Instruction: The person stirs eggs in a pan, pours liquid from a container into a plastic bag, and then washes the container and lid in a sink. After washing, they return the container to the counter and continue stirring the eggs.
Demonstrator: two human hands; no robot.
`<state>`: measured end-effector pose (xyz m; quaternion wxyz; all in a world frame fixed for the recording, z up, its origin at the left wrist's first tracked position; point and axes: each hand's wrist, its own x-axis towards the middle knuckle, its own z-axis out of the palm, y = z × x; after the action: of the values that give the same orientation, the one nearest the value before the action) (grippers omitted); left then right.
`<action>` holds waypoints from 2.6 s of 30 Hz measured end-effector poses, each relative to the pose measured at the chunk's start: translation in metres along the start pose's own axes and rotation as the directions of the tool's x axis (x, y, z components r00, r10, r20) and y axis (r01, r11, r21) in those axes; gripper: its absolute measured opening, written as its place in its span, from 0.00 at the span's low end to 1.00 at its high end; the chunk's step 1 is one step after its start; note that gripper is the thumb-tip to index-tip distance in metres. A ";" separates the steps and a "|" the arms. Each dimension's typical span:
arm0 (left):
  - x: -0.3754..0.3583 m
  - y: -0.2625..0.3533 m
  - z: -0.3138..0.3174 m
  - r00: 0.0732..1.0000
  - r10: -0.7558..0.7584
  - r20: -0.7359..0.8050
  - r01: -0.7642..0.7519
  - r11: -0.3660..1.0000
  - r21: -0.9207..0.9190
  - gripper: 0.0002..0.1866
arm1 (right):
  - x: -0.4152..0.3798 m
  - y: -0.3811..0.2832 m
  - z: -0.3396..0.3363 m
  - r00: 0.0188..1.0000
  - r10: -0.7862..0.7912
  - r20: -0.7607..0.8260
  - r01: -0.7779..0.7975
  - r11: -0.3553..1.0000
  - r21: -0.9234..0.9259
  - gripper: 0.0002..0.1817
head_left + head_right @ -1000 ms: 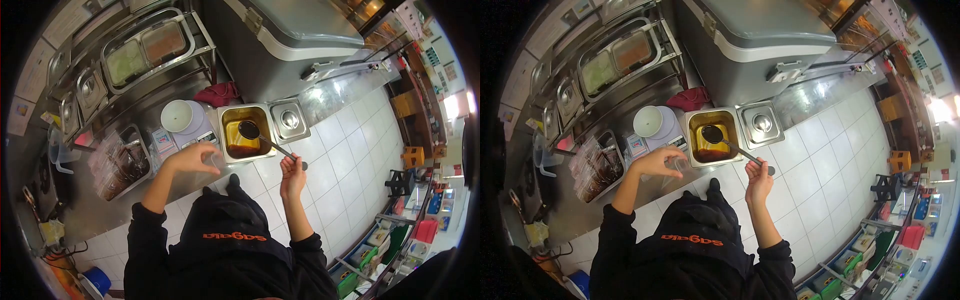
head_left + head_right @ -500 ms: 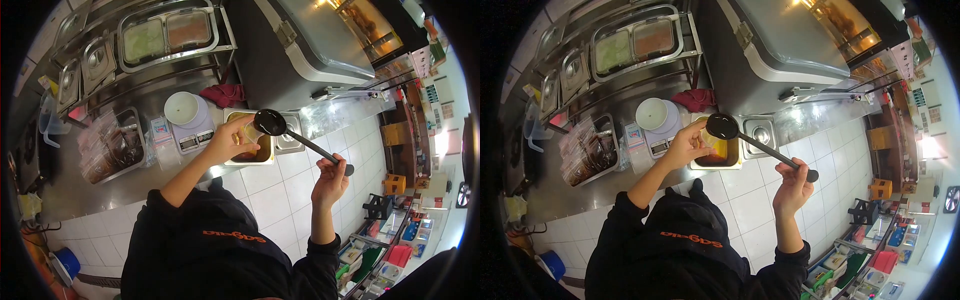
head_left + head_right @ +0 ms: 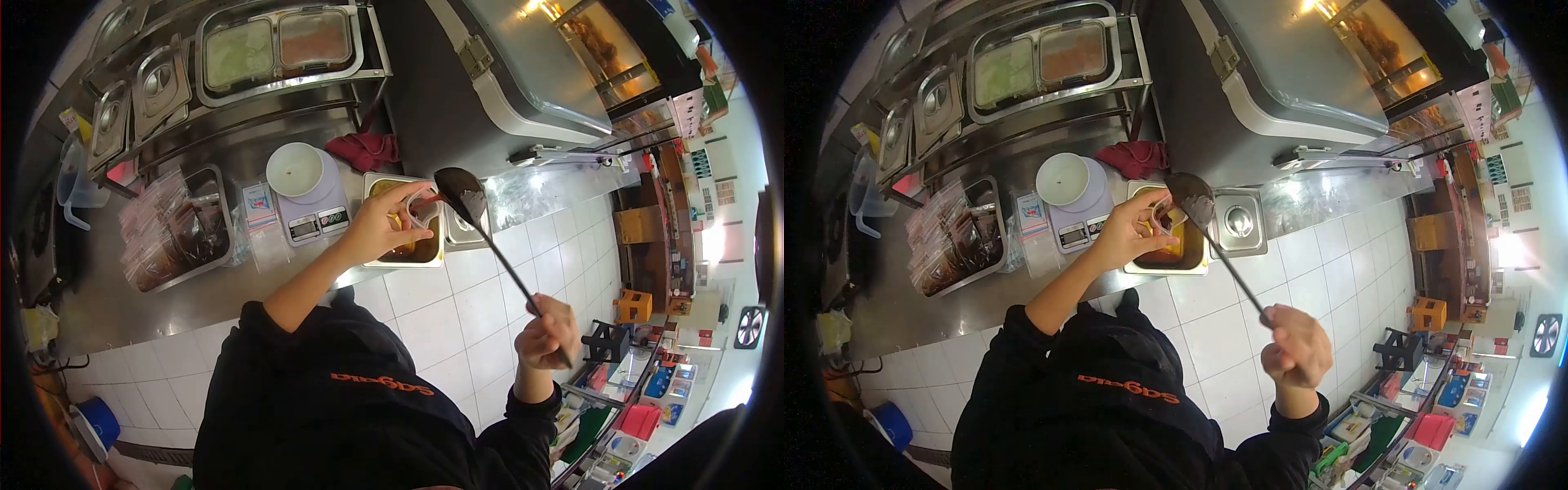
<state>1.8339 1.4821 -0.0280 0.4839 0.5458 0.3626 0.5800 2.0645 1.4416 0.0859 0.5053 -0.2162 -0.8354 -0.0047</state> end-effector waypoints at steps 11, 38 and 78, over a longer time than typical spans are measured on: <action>0.002 0.002 -0.001 0.997 -0.068 0.026 0.065 0.992 0.111 0.33 | -0.014 -0.006 0.019 0.990 -0.076 0.123 0.089 0.990 -0.112 0.15; -0.047 -0.005 -0.064 0.964 -0.106 -0.245 0.157 0.968 0.195 0.33 | -0.104 0.075 0.085 0.152 0.959 0.241 -0.853 0.004 0.522 0.19; -0.006 -0.025 -0.161 0.983 -0.179 -0.047 0.160 0.699 0.697 0.32 | -0.092 0.060 0.092 0.411 0.906 -0.099 -0.760 0.400 0.512 0.19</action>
<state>1.6789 1.5004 -0.0763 0.2980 0.6592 0.5972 0.3465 2.0457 1.4834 -0.0495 0.6118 -0.5018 -0.4790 0.3800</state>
